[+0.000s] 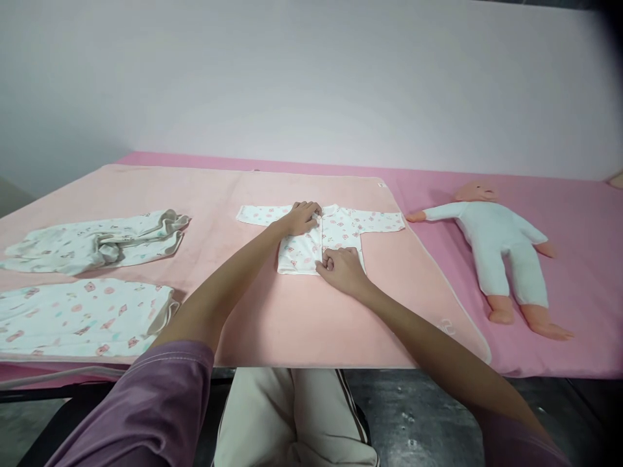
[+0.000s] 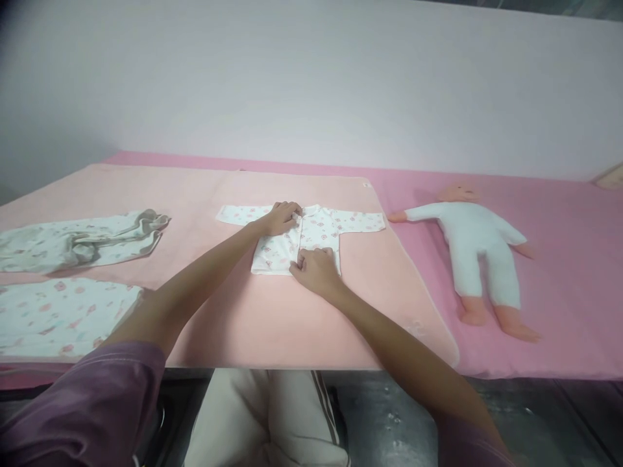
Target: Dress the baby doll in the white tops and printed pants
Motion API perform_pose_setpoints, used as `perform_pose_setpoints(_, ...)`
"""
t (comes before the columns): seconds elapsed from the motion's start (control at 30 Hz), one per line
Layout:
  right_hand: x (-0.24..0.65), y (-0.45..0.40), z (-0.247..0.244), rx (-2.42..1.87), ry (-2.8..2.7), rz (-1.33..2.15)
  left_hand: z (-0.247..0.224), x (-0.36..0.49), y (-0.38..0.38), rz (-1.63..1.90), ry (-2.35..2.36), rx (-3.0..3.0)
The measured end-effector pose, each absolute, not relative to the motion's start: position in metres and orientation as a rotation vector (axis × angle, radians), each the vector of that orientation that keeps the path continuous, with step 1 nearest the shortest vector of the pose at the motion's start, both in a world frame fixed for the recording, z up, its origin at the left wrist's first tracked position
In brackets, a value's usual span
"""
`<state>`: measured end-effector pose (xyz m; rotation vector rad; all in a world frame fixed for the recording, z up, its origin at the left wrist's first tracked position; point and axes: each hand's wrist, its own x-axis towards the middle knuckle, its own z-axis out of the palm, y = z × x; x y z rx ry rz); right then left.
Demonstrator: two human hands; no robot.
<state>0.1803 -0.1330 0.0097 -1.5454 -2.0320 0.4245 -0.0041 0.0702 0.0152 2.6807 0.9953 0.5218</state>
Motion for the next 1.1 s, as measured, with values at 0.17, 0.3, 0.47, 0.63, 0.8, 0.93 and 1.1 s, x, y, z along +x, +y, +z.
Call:
perform_pose_setpoints(0.17,0.180,-0.136,0.009,-1.537,-2.011,0.452,0.013,-0.006,0.071,0.639,0.984,2.604)
perform_pose_setpoints(0.3,0.178,-0.133,0.013,-1.415,-1.910,0.545,0.012,-0.011,0.076,0.691,0.980,2.377)
perform_pose_setpoints(0.47,0.156,-0.122,0.040,-1.257,-1.842,0.699,0.024,-0.023,0.079,0.703,0.994,2.140)
perform_pose_setpoints(0.63,0.103,-0.099,0.056,-1.078,-1.918,0.857,0.041,-0.048,0.095,0.834,0.993,2.140)
perform_pose_setpoints(0.8,0.058,-0.072,0.045,-0.790,-2.024,0.961,0.037,-0.087,0.117,0.911,1.065,2.224)
perform_pose_setpoints(0.93,0.068,-0.078,0.029,-0.758,-2.163,0.749,0.030,-0.114,0.118,0.893,1.398,2.221)
perform_pose_setpoints(1.1,0.108,-0.109,0.011,-0.838,-2.398,0.516,0.029,-0.110,0.094,0.839,1.486,2.398)
